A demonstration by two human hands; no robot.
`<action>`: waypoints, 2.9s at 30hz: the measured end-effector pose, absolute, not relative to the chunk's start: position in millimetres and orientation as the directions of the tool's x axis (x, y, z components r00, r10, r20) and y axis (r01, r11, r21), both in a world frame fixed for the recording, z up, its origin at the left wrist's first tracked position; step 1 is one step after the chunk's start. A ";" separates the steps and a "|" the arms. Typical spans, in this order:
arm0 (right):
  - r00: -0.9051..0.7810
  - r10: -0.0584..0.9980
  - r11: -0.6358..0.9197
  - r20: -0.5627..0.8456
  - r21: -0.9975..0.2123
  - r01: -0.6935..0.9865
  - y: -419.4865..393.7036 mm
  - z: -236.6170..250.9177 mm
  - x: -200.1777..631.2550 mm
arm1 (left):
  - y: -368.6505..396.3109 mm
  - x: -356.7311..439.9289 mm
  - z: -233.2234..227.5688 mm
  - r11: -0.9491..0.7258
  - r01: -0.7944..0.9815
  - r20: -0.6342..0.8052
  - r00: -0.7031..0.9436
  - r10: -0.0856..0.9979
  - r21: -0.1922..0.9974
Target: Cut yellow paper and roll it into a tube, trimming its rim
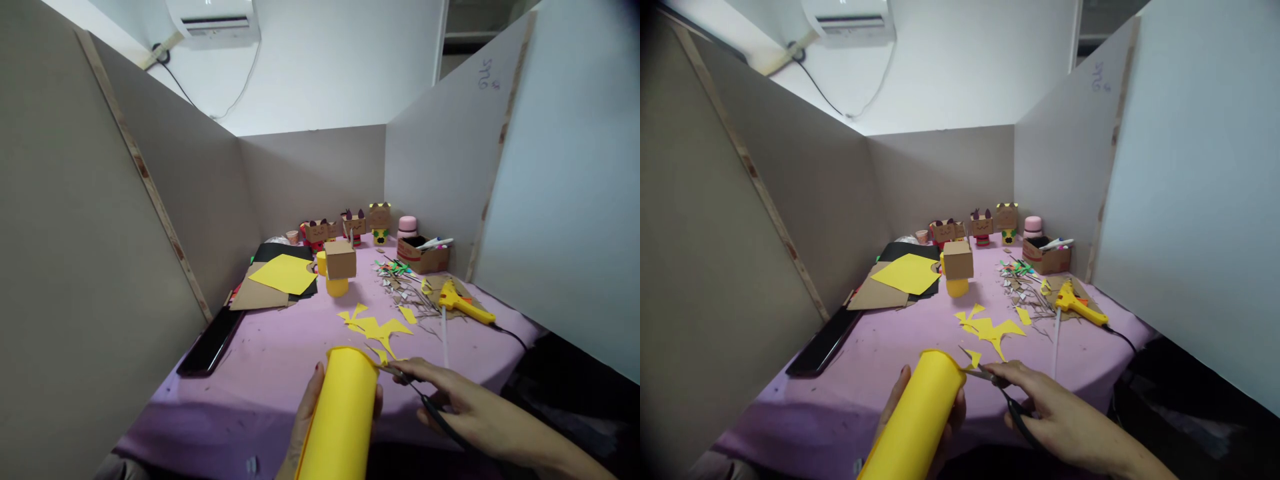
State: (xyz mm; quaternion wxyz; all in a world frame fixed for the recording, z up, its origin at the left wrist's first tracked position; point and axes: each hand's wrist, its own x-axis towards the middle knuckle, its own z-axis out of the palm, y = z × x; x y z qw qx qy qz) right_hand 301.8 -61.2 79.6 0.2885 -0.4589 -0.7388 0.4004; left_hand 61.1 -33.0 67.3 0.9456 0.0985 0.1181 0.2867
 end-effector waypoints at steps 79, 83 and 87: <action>0.087 0.944 0.328 0.319 -0.935 -0.132 -55.1 100.7 233.9 | -40.8 76.1 89.7 -0.535 0.381 0.411 0.362 0.837 0.754; -0.113 0.939 0.292 0.326 -0.926 -0.240 -49.2 104.7 253.4 | -31.6 60.0 97.6 -0.190 0.115 0.123 0.431 0.894 0.975; -0.249 0.893 0.318 0.375 -0.917 -0.240 -47.1 108.2 266.9 | -19.6 48.0 88.8 -0.034 -0.060 0.062 0.571 0.819 0.998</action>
